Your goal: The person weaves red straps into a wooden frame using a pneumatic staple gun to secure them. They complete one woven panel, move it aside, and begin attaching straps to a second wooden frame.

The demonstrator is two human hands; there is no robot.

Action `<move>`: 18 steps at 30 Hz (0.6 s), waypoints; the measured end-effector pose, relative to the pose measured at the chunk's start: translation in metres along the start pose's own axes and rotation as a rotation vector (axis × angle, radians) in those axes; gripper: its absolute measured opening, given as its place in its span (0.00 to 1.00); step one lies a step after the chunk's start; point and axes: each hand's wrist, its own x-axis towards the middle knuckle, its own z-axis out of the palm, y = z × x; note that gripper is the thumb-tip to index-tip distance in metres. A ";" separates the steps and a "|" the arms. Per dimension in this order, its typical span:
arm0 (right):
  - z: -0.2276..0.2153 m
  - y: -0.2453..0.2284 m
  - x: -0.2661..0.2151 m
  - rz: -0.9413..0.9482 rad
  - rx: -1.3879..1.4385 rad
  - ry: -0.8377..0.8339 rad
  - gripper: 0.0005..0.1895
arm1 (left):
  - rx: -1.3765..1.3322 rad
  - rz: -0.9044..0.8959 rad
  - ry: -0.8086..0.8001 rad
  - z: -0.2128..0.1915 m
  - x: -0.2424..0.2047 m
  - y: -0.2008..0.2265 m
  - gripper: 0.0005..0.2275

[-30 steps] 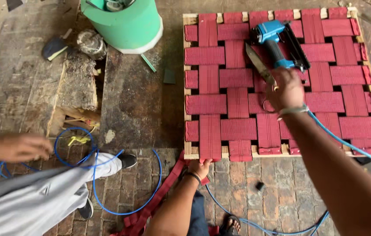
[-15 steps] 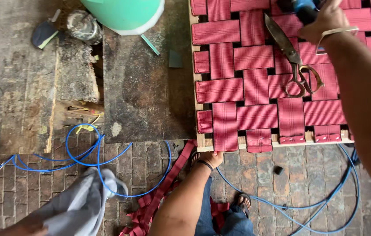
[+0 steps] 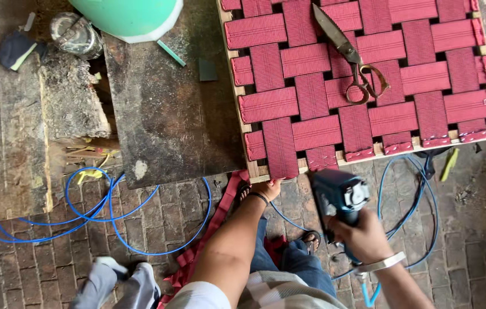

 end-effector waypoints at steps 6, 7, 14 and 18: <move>0.034 0.003 -0.004 -0.050 -0.002 0.017 0.13 | -0.090 0.109 0.142 -0.005 -0.001 0.007 0.17; 0.036 0.002 -0.003 -0.033 -0.040 0.044 0.13 | -0.088 0.119 0.161 -0.006 0.000 0.006 0.17; 0.047 -0.006 -0.006 -0.025 -0.104 0.124 0.12 | -0.123 0.134 0.036 -0.004 0.004 0.005 0.17; 0.049 -0.011 -0.011 -0.035 -0.153 0.166 0.13 | -0.165 0.133 -0.056 -0.003 0.006 0.005 0.16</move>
